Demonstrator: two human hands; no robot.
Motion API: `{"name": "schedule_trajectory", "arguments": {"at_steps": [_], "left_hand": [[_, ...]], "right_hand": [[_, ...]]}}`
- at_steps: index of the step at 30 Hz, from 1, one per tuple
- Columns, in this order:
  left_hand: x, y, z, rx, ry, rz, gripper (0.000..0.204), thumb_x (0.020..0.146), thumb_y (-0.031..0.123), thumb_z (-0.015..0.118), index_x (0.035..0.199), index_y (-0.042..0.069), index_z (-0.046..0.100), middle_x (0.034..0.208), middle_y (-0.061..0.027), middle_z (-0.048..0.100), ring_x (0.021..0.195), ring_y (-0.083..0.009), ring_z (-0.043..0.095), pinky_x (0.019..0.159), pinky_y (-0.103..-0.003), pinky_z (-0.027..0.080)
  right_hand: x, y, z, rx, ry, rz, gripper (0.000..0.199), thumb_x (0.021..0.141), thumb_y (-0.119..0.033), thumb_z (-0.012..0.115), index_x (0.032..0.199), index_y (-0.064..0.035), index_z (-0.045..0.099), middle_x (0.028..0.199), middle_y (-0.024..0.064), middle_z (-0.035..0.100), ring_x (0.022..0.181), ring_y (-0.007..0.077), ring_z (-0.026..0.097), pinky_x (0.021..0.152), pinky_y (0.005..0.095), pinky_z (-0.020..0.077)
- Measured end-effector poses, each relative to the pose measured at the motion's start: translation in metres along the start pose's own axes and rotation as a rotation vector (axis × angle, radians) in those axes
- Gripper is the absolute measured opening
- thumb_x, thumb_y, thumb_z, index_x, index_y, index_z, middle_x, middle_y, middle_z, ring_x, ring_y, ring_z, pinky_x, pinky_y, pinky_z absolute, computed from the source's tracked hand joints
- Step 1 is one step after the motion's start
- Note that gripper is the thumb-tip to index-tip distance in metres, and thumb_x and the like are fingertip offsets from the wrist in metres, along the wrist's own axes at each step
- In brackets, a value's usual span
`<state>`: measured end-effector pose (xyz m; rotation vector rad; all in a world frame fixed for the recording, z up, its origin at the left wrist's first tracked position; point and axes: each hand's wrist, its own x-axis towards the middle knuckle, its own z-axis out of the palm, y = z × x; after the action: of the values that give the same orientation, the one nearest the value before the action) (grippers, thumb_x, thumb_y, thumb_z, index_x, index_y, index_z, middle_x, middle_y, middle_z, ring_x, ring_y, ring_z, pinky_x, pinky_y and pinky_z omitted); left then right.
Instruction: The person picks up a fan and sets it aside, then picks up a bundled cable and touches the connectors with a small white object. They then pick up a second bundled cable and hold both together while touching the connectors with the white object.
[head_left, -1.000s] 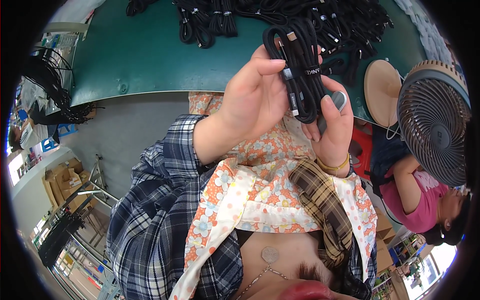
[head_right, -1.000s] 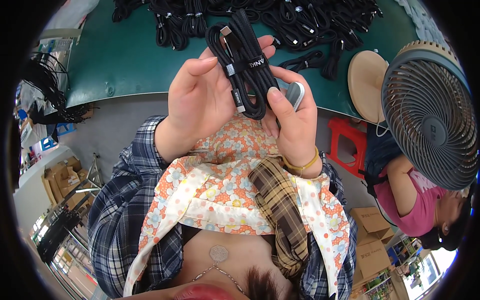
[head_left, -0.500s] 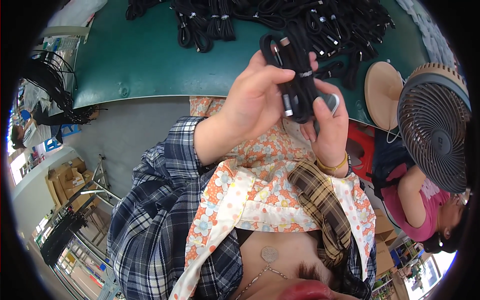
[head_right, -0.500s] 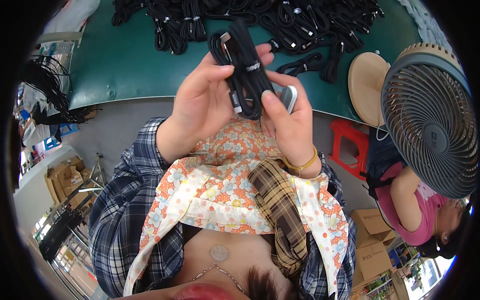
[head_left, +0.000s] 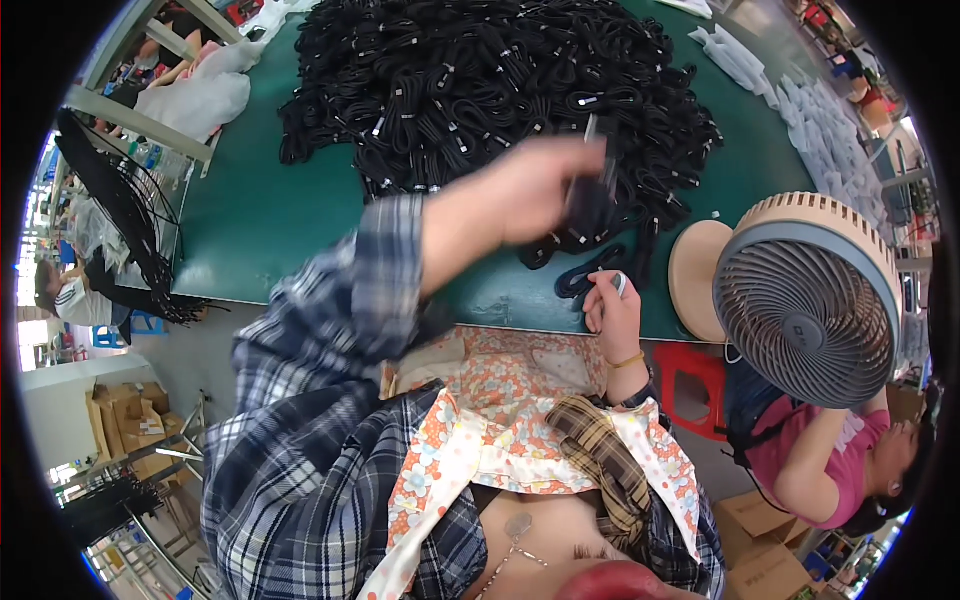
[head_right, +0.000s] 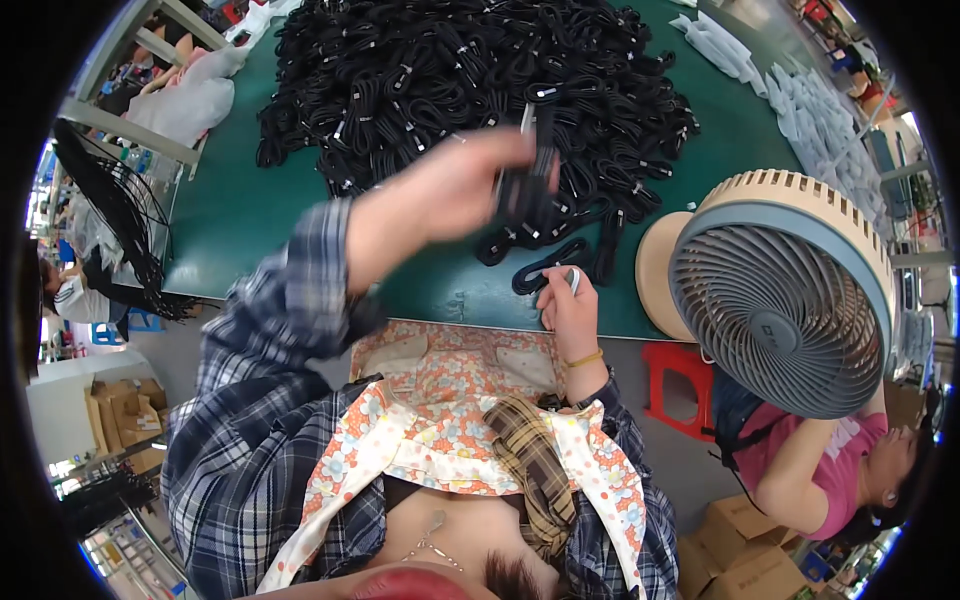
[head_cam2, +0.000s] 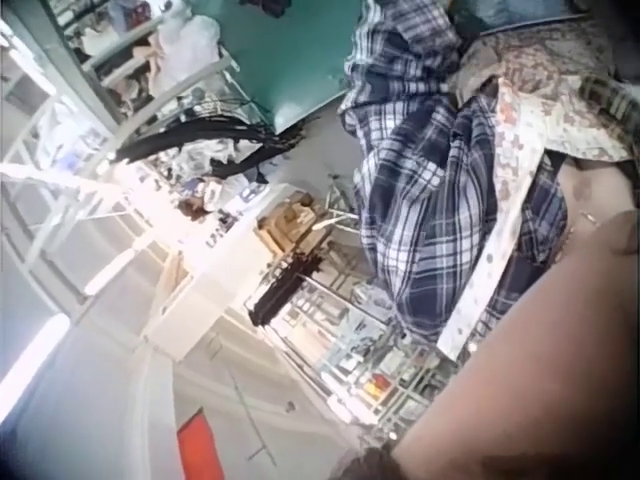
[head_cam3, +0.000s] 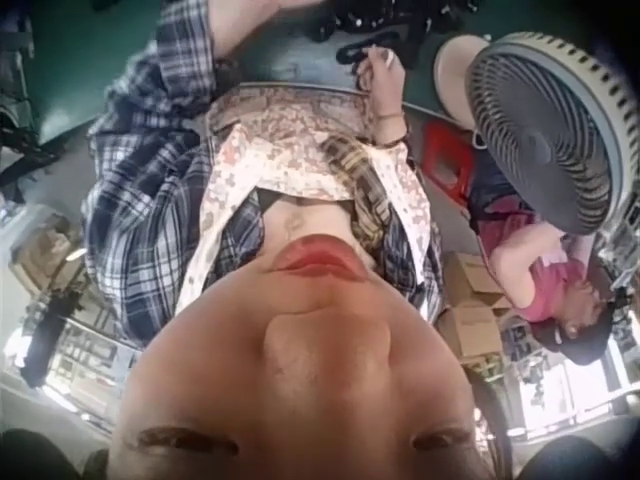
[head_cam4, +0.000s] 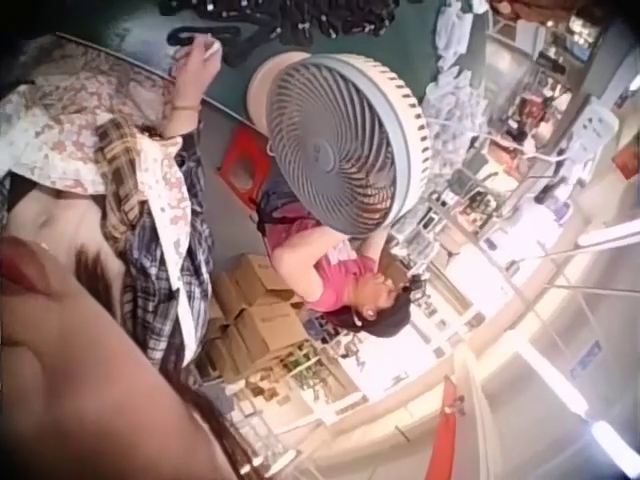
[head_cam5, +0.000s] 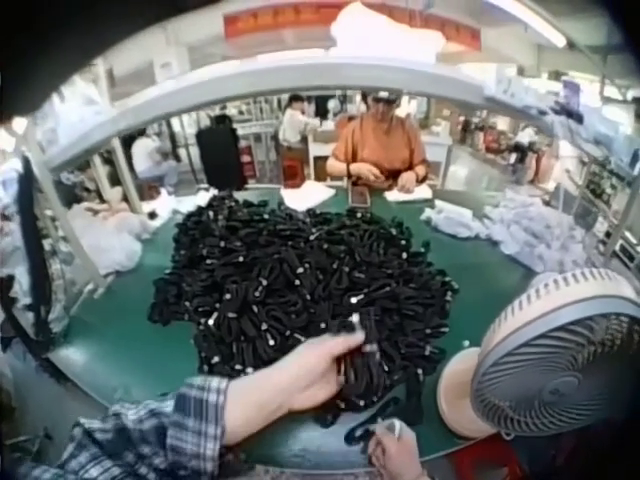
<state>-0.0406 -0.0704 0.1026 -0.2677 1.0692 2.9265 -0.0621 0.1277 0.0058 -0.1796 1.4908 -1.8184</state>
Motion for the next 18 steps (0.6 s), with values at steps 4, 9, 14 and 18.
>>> {"name": "schedule_trajectory", "arguments": {"at_steps": [4,9,14,18], "left_hand": [[0.048,0.048,-0.012,0.333,0.165,0.401,0.038,0.079,0.024,0.051,0.103,-0.004,0.045,0.110,-0.0156,0.045,0.097,-0.0254,0.046,0.087,-0.033,0.037],[0.038,0.059,-0.079,2.225,0.817,0.577,0.056,0.066,0.032,0.060,0.114,0.011,0.042,0.116,-0.0178,0.038,0.104,-0.0311,0.042,0.091,-0.043,0.029],[0.037,0.102,-0.151,2.316,1.010,0.259,0.037,0.063,0.024,0.058,0.093,0.005,0.050,0.095,-0.0123,0.054,0.086,-0.0271,0.053,0.077,-0.044,0.036],[0.055,0.108,-0.149,2.397,1.006,0.210,0.032,0.063,0.021,0.057,0.087,0.003,0.050,0.081,-0.0099,0.057,0.080,-0.0259,0.055,0.072,-0.041,0.037]], "right_hand": [[0.004,0.003,-0.001,-0.077,0.029,-0.019,0.012,0.083,-0.012,0.044,0.084,-0.0013,0.050,0.054,0.0056,0.048,0.033,0.0049,0.033,0.031,0.0177,0.0264],[0.004,0.004,-0.003,-0.085,-0.003,-0.060,0.011,0.082,-0.011,0.044,0.083,-0.0012,0.049,0.053,0.0056,0.047,0.033,0.0049,0.033,0.031,0.0177,0.0270],[0.001,0.002,-0.004,0.004,-0.059,-0.029,0.011,0.082,-0.010,0.044,0.084,-0.0009,0.049,0.053,0.0064,0.048,0.033,0.0058,0.033,0.031,0.0184,0.0273],[0.003,0.004,-0.007,0.067,-0.059,-0.021,0.011,0.082,-0.010,0.044,0.084,-0.0007,0.049,0.054,0.0073,0.048,0.033,0.0065,0.033,0.031,0.0191,0.0275]]}}
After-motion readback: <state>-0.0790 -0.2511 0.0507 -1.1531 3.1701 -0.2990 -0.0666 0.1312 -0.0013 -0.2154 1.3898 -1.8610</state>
